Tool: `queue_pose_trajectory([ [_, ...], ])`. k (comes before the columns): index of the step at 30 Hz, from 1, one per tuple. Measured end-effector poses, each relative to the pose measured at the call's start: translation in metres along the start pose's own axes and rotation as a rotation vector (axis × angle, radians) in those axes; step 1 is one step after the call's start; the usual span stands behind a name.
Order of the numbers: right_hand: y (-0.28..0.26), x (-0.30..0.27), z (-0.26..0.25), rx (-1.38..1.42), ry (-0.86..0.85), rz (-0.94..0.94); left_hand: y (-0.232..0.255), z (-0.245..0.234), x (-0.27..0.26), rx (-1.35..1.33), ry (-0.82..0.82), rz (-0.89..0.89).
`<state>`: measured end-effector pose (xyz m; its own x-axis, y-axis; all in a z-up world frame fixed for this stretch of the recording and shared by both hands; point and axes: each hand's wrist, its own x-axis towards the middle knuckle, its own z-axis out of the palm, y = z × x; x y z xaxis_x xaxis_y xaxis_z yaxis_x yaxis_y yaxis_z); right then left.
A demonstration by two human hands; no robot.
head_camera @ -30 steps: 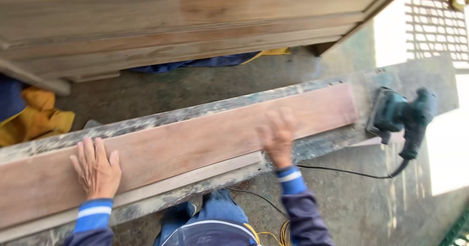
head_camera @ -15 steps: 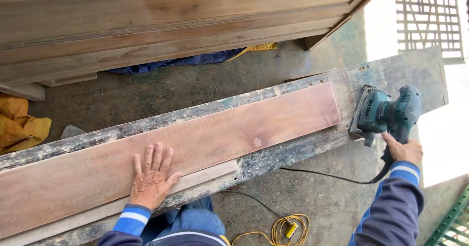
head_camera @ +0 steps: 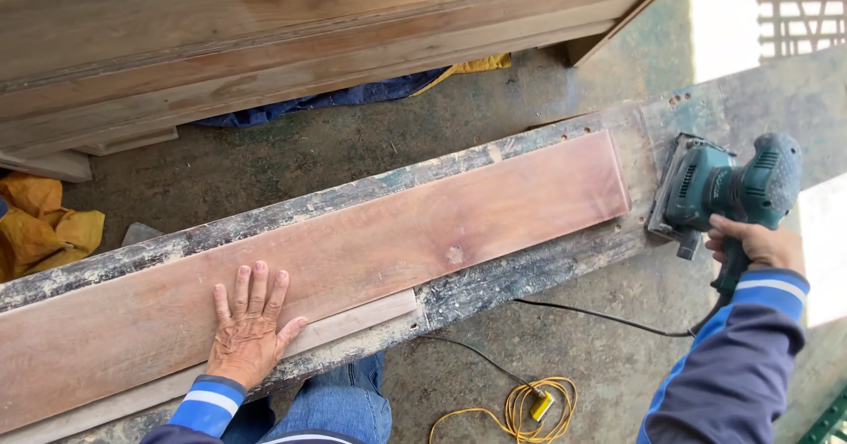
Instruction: Sanding a long wooden plank using an electric palm sander and manual sandpaper at a workbench.
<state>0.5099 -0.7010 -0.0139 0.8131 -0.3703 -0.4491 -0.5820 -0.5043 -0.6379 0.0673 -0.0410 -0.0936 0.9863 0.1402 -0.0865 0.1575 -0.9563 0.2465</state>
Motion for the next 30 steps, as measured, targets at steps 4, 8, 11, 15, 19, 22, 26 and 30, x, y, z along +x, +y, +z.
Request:
queue_pose_trajectory([
  [4,0.011,-0.018,0.008,0.108,0.057,-0.019,-0.001,0.001,0.000,-0.015,0.016,0.001],
  [8,0.046,-0.053,0.029,0.346,0.162,-0.197,0.000,0.000,0.000,-0.019,0.033,-0.007],
  [11,0.063,-0.092,0.056,0.493,0.261,-0.321,-0.003,0.001,0.000,-0.023,0.051,-0.001],
  [15,0.081,-0.154,0.056,0.500,0.244,-0.280,-0.001,0.005,0.005,-0.018,0.055,-0.004],
  [19,0.109,-0.197,0.064,0.149,0.076,-0.334,-0.006,-0.008,0.000,-0.042,-0.019,-0.011],
  [22,0.114,-0.180,0.077,-0.152,-0.166,-0.385,-0.014,-0.010,-0.013,-0.071,0.022,-0.009],
  [26,0.044,-0.236,0.124,-0.512,-0.267,-0.689,-0.035,-0.016,-0.027,-0.315,0.102,-0.079],
  [30,-0.055,-0.323,0.184,-0.666,-0.341,-0.587,-0.067,-0.044,-0.026,-0.756,0.288,-0.339],
])
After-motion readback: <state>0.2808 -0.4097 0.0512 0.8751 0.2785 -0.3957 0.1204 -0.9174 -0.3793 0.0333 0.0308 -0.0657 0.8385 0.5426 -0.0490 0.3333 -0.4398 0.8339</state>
